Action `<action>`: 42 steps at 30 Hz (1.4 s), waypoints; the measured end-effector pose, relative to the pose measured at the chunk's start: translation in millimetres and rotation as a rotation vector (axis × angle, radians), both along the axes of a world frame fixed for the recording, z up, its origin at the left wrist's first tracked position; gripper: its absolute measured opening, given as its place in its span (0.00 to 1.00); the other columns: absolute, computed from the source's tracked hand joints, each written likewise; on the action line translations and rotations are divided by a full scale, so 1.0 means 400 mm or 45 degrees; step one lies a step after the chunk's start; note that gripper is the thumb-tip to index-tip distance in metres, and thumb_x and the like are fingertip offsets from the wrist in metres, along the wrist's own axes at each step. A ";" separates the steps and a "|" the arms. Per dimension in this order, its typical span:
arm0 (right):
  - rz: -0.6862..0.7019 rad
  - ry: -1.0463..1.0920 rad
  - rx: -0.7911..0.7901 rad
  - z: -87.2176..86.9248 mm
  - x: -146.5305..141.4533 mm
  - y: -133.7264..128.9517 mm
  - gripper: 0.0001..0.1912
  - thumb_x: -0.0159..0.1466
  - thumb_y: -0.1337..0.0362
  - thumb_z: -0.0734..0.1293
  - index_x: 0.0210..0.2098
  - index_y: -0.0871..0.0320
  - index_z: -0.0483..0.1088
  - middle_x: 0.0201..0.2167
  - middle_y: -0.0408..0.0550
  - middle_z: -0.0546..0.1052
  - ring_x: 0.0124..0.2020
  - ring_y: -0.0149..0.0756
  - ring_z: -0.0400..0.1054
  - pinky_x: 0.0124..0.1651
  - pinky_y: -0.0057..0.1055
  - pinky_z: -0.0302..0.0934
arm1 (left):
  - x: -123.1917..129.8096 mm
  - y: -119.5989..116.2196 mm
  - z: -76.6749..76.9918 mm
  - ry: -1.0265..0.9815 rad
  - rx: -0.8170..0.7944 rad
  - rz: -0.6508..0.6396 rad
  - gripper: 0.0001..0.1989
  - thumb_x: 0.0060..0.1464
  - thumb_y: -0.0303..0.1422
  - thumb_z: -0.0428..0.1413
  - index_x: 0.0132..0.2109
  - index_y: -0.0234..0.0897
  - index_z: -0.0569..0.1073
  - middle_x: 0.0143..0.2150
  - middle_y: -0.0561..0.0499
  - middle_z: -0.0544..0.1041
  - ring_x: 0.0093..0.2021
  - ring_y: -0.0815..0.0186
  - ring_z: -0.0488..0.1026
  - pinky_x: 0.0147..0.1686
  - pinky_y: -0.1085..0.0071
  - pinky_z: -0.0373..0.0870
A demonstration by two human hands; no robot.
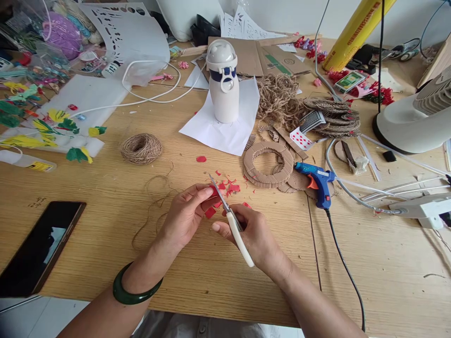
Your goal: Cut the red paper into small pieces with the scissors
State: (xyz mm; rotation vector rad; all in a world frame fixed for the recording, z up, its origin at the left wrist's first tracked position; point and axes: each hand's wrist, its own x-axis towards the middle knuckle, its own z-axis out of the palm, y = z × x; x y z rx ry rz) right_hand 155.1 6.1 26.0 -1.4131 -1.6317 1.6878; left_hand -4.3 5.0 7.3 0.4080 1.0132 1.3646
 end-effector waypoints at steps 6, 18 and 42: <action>-0.009 0.009 0.001 -0.003 -0.001 -0.003 0.24 0.54 0.45 0.73 0.32 0.59 0.68 0.19 0.36 0.56 0.19 0.27 0.51 0.19 0.26 0.48 | 0.000 0.002 0.003 0.008 -0.008 0.002 0.05 0.48 0.31 0.64 0.33 0.34 0.79 0.36 0.49 0.82 0.38 0.66 0.78 0.47 0.68 0.73; -0.009 -0.017 0.048 -0.009 0.000 -0.002 0.22 0.56 0.46 0.72 0.33 0.60 0.69 0.18 0.36 0.58 0.18 0.26 0.52 0.18 0.26 0.48 | -0.006 0.004 -0.004 -0.017 -0.014 0.004 0.05 0.49 0.32 0.64 0.33 0.33 0.79 0.35 0.49 0.81 0.38 0.67 0.77 0.47 0.68 0.73; -0.505 0.371 0.077 -0.007 -0.007 0.007 0.23 0.55 0.52 0.74 0.42 0.57 0.66 0.29 0.42 0.72 0.26 0.29 0.65 0.29 0.28 0.61 | 0.031 -0.027 -0.026 0.203 0.045 -0.329 0.09 0.53 0.37 0.62 0.38 0.37 0.82 0.40 0.46 0.83 0.42 0.61 0.78 0.46 0.67 0.73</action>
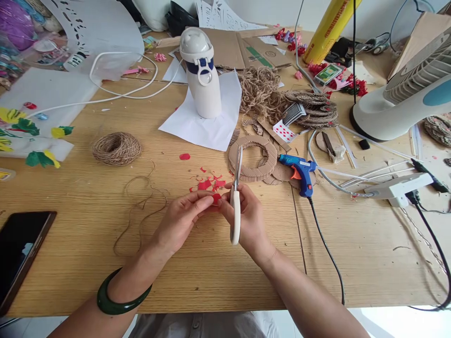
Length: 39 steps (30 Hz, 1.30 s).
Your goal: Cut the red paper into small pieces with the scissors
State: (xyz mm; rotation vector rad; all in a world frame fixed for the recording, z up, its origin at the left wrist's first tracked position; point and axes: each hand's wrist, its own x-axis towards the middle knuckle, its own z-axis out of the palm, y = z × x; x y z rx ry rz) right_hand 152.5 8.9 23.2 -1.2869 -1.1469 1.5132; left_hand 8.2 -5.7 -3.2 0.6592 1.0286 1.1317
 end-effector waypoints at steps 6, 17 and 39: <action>0.123 -0.040 -0.072 -0.002 -0.003 0.000 0.22 0.55 0.51 0.74 0.40 0.59 0.66 0.24 0.39 0.69 0.23 0.29 0.63 0.26 0.27 0.57 | -0.005 0.002 -0.005 0.061 0.007 0.121 0.07 0.51 0.35 0.64 0.35 0.36 0.79 0.36 0.50 0.82 0.39 0.65 0.77 0.44 0.69 0.71; 0.593 -0.349 -0.003 0.029 0.031 0.010 0.23 0.56 0.50 0.74 0.38 0.62 0.68 0.26 0.39 0.61 0.27 0.29 0.53 0.28 0.28 0.48 | -0.037 0.025 0.033 -0.140 -0.054 0.230 0.05 0.47 0.30 0.66 0.30 0.34 0.78 0.37 0.50 0.82 0.37 0.67 0.78 0.45 0.69 0.73; 0.635 -0.356 -0.004 0.024 0.032 0.008 0.21 0.57 0.50 0.73 0.34 0.60 0.66 0.23 0.36 0.56 0.25 0.28 0.47 0.26 0.28 0.42 | -0.044 0.026 0.045 -0.077 -0.082 0.153 0.06 0.47 0.31 0.65 0.31 0.33 0.78 0.34 0.50 0.81 0.34 0.70 0.76 0.32 0.77 0.70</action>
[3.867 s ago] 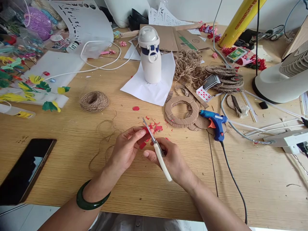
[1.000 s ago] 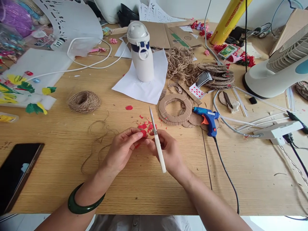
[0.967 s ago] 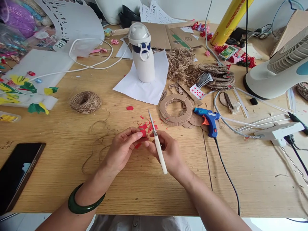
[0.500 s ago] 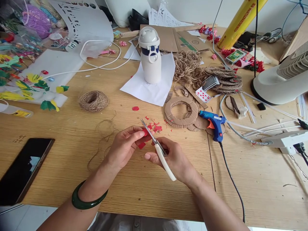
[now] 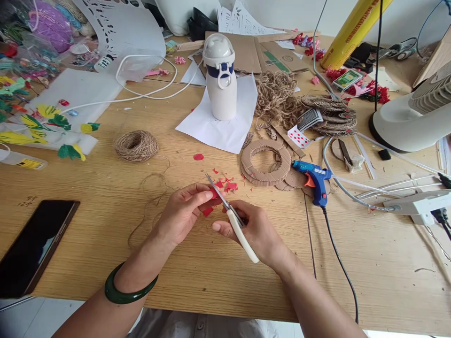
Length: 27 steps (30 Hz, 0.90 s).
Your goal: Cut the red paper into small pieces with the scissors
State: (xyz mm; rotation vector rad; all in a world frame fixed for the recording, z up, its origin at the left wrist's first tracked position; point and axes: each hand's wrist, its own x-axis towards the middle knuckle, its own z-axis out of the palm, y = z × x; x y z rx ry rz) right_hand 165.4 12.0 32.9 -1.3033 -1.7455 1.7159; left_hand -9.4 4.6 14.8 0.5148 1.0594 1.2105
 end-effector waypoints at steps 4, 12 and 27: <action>-0.008 -0.015 -0.009 -0.003 -0.001 0.000 0.21 0.56 0.50 0.74 0.33 0.60 0.66 0.22 0.36 0.55 0.24 0.28 0.47 0.25 0.28 0.42 | -0.003 0.001 0.003 0.004 -0.023 -0.022 0.06 0.48 0.32 0.65 0.31 0.33 0.78 0.33 0.50 0.81 0.32 0.70 0.77 0.30 0.77 0.69; -0.003 -0.031 -0.002 -0.002 0.004 0.003 0.21 0.57 0.49 0.73 0.35 0.60 0.68 0.22 0.36 0.56 0.24 0.28 0.48 0.25 0.27 0.43 | -0.008 0.004 -0.003 -0.041 0.001 -0.040 0.04 0.50 0.30 0.63 0.32 0.32 0.78 0.34 0.50 0.81 0.35 0.68 0.78 0.33 0.76 0.71; -0.029 -0.026 -0.014 -0.007 0.005 0.001 0.22 0.55 0.49 0.75 0.36 0.60 0.69 0.21 0.36 0.57 0.23 0.27 0.48 0.23 0.26 0.43 | -0.013 0.006 -0.006 -0.033 0.000 0.002 0.05 0.47 0.31 0.65 0.31 0.33 0.79 0.33 0.50 0.81 0.34 0.68 0.77 0.36 0.74 0.73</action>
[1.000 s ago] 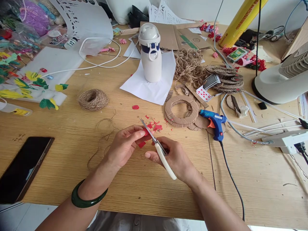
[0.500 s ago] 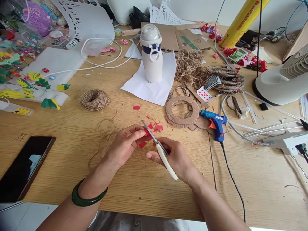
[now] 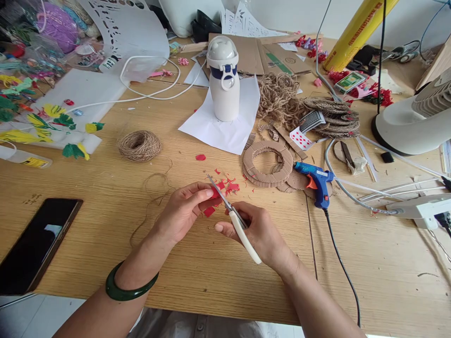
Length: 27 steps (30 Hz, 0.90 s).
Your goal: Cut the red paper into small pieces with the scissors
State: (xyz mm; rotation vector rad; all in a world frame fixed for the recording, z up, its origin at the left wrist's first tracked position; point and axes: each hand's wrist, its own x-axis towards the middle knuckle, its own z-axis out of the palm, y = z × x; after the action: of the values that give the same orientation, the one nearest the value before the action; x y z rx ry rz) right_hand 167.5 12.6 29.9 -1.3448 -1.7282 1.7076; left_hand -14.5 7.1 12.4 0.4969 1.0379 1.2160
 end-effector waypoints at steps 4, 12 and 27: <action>0.007 -0.021 0.003 0.001 0.000 0.000 0.22 0.55 0.48 0.74 0.35 0.60 0.69 0.21 0.36 0.56 0.22 0.27 0.48 0.22 0.26 0.43 | 0.000 0.001 -0.002 0.009 0.007 0.017 0.05 0.47 0.31 0.65 0.32 0.33 0.79 0.34 0.50 0.81 0.35 0.67 0.77 0.37 0.72 0.73; 0.008 -0.046 0.005 0.005 -0.003 0.000 0.23 0.54 0.47 0.74 0.34 0.60 0.69 0.20 0.36 0.56 0.22 0.26 0.47 0.22 0.27 0.43 | -0.003 0.004 -0.002 0.019 0.004 0.039 0.06 0.47 0.32 0.65 0.31 0.32 0.79 0.33 0.49 0.81 0.35 0.67 0.77 0.41 0.70 0.74; -0.064 -0.017 0.015 -0.004 -0.002 0.004 0.21 0.54 0.50 0.75 0.35 0.60 0.70 0.19 0.35 0.57 0.21 0.26 0.48 0.21 0.26 0.45 | -0.003 0.007 0.001 0.022 -0.012 0.072 0.06 0.46 0.32 0.66 0.30 0.32 0.79 0.32 0.49 0.81 0.35 0.66 0.77 0.41 0.69 0.74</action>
State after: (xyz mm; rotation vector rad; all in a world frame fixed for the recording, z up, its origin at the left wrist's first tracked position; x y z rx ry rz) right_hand 166.5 14.2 28.4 -1.3857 -1.6944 1.6626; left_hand -15.9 9.9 13.0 0.4738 1.0783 1.2579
